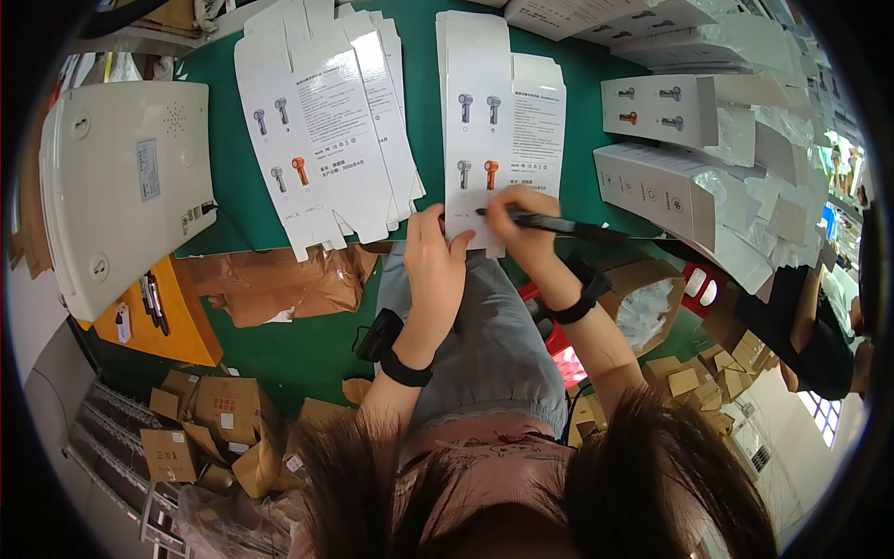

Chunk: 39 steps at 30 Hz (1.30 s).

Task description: The person marks a stack of flat cardboard boxes with a marker, places the marker into a large paper bag to retrieve more boxes, and then continues marking the new stack.

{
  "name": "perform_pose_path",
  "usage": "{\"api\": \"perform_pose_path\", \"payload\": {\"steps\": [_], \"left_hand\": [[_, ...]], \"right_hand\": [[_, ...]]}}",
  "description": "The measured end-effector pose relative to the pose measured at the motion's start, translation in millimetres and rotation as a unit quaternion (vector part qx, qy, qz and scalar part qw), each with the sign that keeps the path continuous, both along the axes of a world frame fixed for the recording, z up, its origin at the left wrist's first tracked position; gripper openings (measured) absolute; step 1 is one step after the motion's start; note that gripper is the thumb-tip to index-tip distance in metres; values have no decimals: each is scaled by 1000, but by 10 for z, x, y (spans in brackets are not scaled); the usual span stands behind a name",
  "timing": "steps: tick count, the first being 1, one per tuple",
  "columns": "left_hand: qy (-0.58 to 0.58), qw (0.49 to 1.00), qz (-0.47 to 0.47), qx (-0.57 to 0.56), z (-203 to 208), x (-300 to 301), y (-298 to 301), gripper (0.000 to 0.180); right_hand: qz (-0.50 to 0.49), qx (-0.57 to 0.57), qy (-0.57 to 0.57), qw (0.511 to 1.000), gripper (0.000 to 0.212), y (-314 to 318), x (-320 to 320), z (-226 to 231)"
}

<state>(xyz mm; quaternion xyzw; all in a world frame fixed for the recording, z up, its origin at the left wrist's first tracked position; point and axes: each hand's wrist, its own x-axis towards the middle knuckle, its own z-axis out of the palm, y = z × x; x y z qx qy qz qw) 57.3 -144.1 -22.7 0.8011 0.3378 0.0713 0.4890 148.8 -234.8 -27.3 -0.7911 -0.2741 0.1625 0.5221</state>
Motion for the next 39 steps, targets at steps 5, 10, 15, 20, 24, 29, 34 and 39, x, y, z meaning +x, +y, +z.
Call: {"api": "perform_pose_path", "payload": {"steps": [5, 10, 15, 20, 24, 29, 34, 39], "left_hand": [[-44, 970, 94, -221, 323, -254, 212, 30], [-18, 960, 222, -172, 824, -567, 926, 34], [22, 930, 84, 357, 771, -340, 810, 41], [-10, 1000, -22, 4, 277, -154, 309, 41], [6, 997, -62, 40, 67, -19, 99, 40], [17, 997, -72, 7, -12, 23, 49, 42], [17, 998, -62, 13, -47, 35, 50, 41], [0, 998, -53, 20, -106, 24, 45, 39]], "right_hand": [[-223, 204, 93, 949, 9, -102, 167, 279], [-232, 164, 54, 957, 10, -81, 532, 234], [-169, 47, 89, 980, 11, 170, 675, 27], [-148, 6, 60, 987, 12, 312, 665, -99], [-151, -16, 30, 988, 12, 336, 657, -121], [-141, -21, 1, 990, 12, 343, 652, -152], [-154, -25, -7, 988, 12, 356, 627, -143], [-172, 3, 24, 985, 11, 264, 601, -88]]}}
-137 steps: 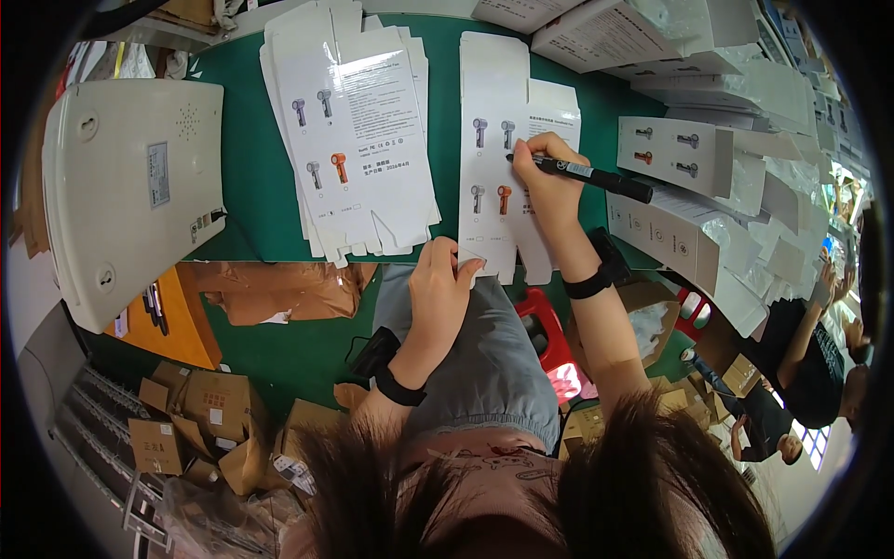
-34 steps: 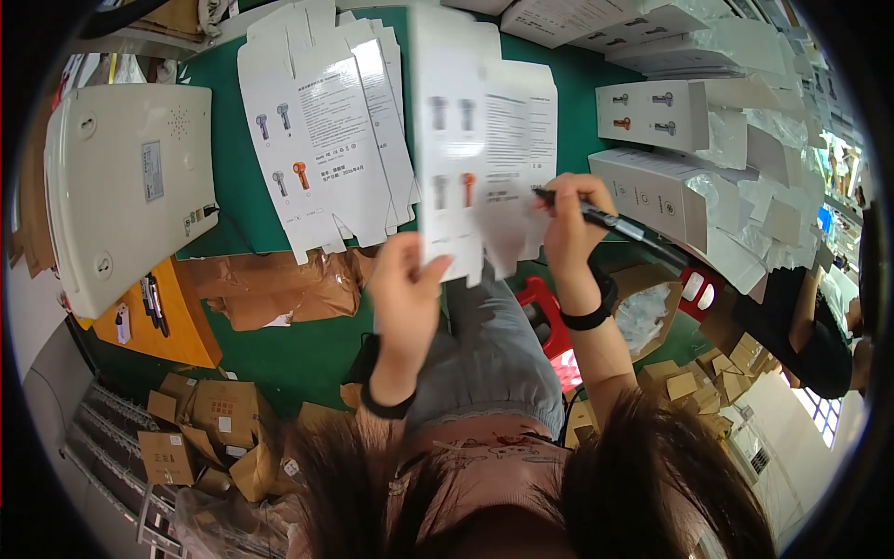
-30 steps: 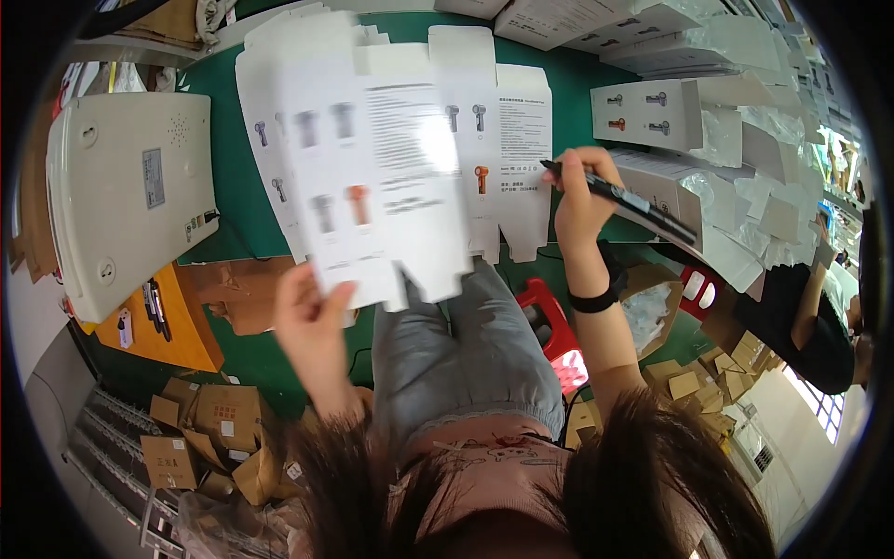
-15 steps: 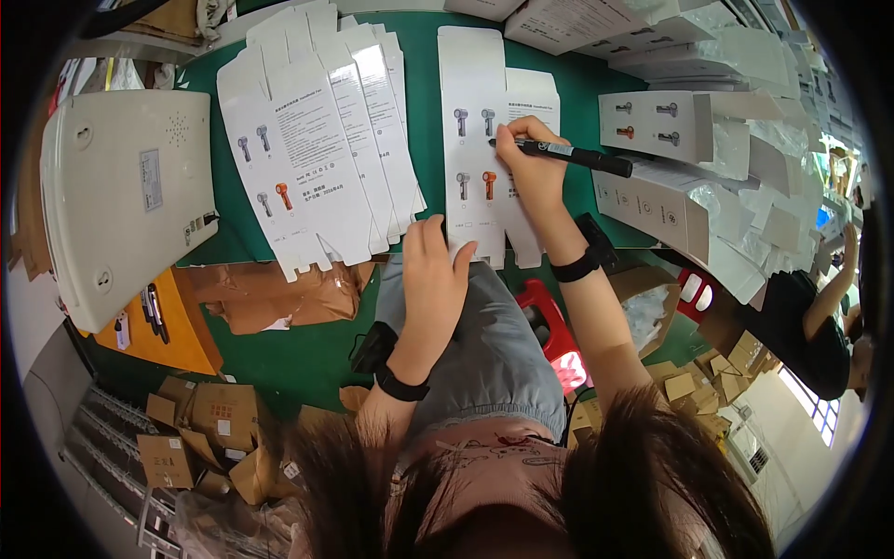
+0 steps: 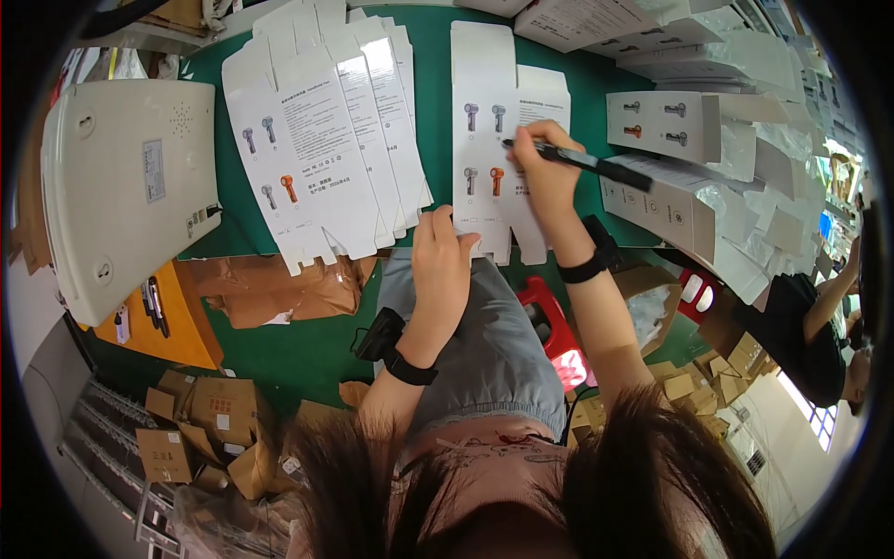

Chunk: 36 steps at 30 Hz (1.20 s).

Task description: The person marks a stack of flat cardboard boxes with a marker, places the marker into a large paper bag to retrieve more boxes, and then continues marking the new stack.

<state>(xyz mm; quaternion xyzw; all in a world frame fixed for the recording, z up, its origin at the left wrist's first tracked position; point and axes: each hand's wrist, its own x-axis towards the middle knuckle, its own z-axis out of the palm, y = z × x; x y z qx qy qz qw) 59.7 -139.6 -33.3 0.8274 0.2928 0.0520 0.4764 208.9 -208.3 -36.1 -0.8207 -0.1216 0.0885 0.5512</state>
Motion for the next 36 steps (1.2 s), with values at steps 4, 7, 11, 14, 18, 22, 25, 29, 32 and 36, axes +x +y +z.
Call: {"api": "perform_pose_path", "payload": {"steps": [4, 7, 11, 14, 18, 22, 25, 29, 32, 36], "left_hand": [[-4, 1000, 6, -12, 15, -25, 12, 38], [-1, 1000, 2, 23, 53, -26, 6, 37], [-4, 999, -1, 46, 64, -19, -24, 37], [-6, 999, -3, 46, 64, -15, -26, 37], [-6, 999, -1, 41, 36, -32, -28, 37], [-9, 999, -1, 36, 4, -39, -24, 37], [-14, 999, 2, 29, -4, -33, -23, 37], [-23, 999, 10, 31, 9, -23, -34, 37], [-24, 999, 27, 22, 94, -17, -32, 36], [11, 982, 80, -171, 365, -176, 196, 30]], "right_hand": [[-19, 49, 47, 997, 9, -212, -270, 58], [53, 24, 8, 998, 8, -275, -520, 109], [134, -17, -41, 990, 8, -237, -630, 16], [153, -31, -51, 986, 9, -230, -649, -47], [161, -32, -64, 984, 9, -201, -651, -54], [162, -37, -90, 982, 10, -188, -662, -54], [155, -32, -97, 983, 11, -184, -661, -46], [186, -44, -80, 978, 8, -234, -637, -19], [-14, 152, 79, 985, 9, -285, -648, 61], [-85, 301, 101, 944, 10, -383, -408, 278]]}}
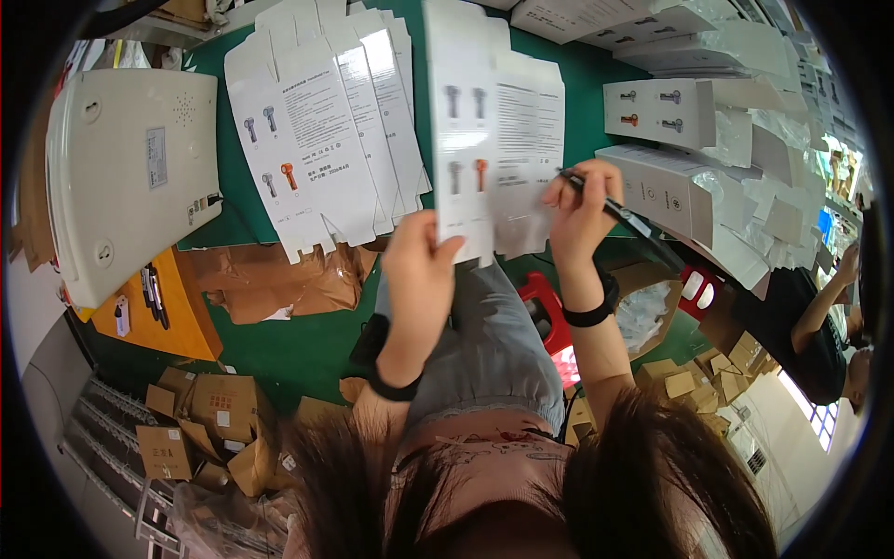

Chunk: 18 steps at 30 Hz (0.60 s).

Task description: The person marks a stack of flat cardboard boxes with a marker, places the marker into a large paper bag to retrieve more boxes, and then continues marking the new stack.

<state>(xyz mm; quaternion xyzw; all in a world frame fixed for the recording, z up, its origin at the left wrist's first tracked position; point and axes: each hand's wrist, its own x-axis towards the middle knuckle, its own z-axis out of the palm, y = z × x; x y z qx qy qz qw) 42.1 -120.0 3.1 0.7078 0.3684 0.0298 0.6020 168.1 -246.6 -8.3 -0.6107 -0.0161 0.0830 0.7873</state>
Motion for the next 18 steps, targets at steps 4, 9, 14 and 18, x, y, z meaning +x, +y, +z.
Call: {"api": "perform_pose_path", "payload": {"steps": [4, 9, 14, 18], "left_hand": [[-14, 985, 164, -41, 516, -229, 581, 29], [74, 879, 122, 455, 490, -209, 703, 33], [18, 992, 8, 126, 120, -49, 187, 32], [5, 960, -97, 262, -144, 121, -146, 36]], "right_hand": [[20, 2, -45, 999, 13, -27, 283, 71], [106, -181, -97, 973, 11, 91, 411, -3], [143, -228, -44, 962, 6, 319, 431, -233], [144, -272, -113, 945, 4, 328, 445, -421]]}}
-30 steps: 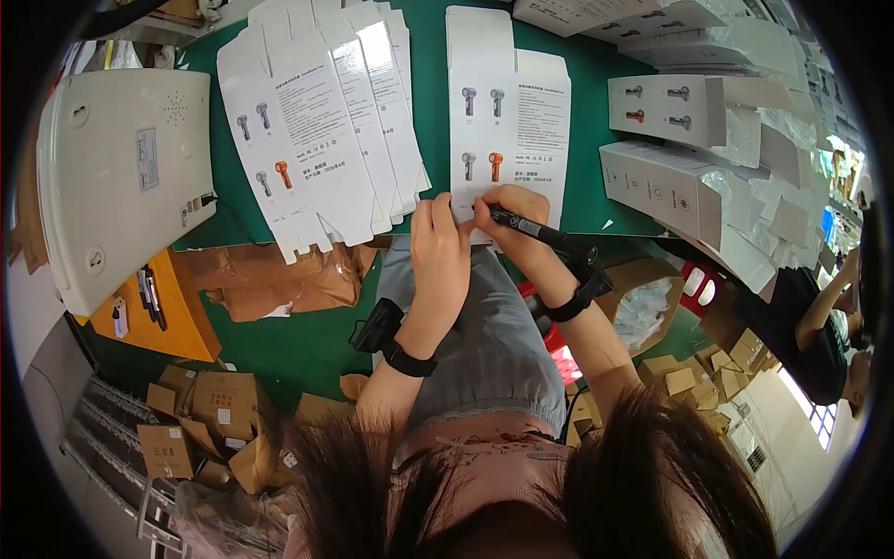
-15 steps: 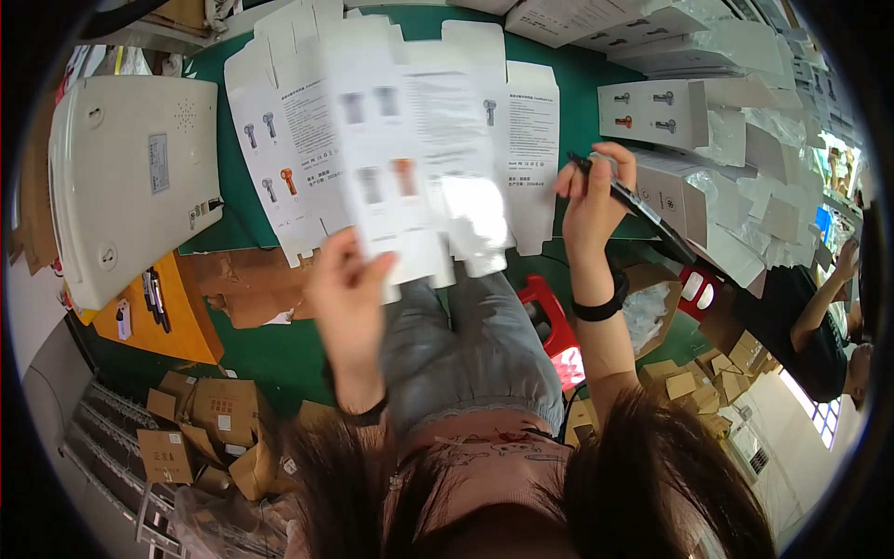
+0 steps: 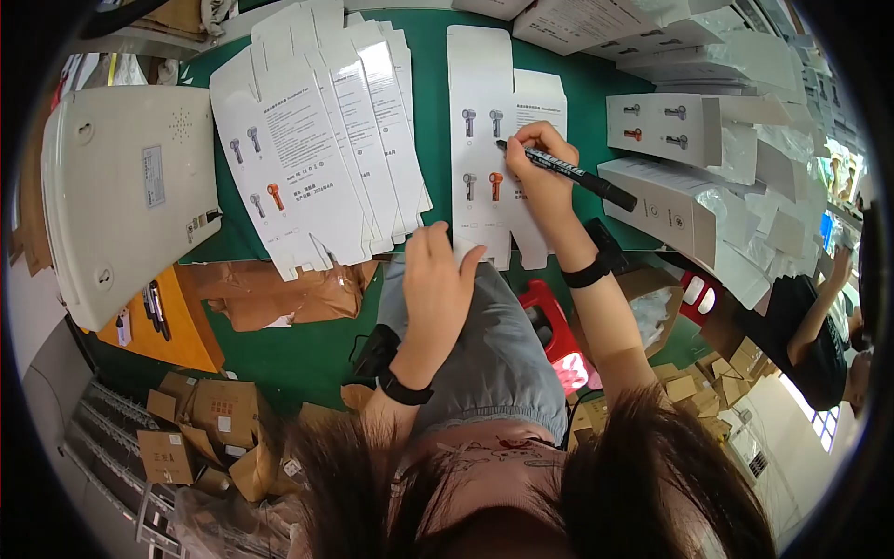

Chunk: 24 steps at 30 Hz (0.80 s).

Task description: The person marks a stack of flat cardboard boxes with a marker, places the marker into a large paper bag to retrieve more boxes, and then continues marking the new stack.

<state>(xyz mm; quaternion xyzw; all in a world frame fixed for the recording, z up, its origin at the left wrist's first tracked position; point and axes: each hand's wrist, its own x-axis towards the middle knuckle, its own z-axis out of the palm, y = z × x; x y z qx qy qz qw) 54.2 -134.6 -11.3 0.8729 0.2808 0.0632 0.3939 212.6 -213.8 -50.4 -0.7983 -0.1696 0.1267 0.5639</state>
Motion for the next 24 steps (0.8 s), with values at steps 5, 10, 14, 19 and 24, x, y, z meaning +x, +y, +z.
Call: {"api": "perform_pose_path", "payload": {"steps": [5, 10, 14, 19, 24], "left_hand": [[49, 998, -19, -24, -86, 44, -41, 38], [47, 997, -10, -54, -120, 57, -25, 36], [44, 998, -6, -55, -121, 58, -26, 36], [54, 996, -8, -64, -128, 56, -12, 37], [42, 997, 2, -71, -143, 57, -17, 36]], "right_hand": [[-27, -1, -21, 999, 6, 45, -32, 13], [-33, -4, -35, 999, 7, 69, -34, 14], [-30, -9, -33, 999, 7, 75, -38, 25], [-37, -16, -56, 998, 7, 115, -48, 69], [-31, -25, -48, 998, 5, 63, -39, 66]]}}
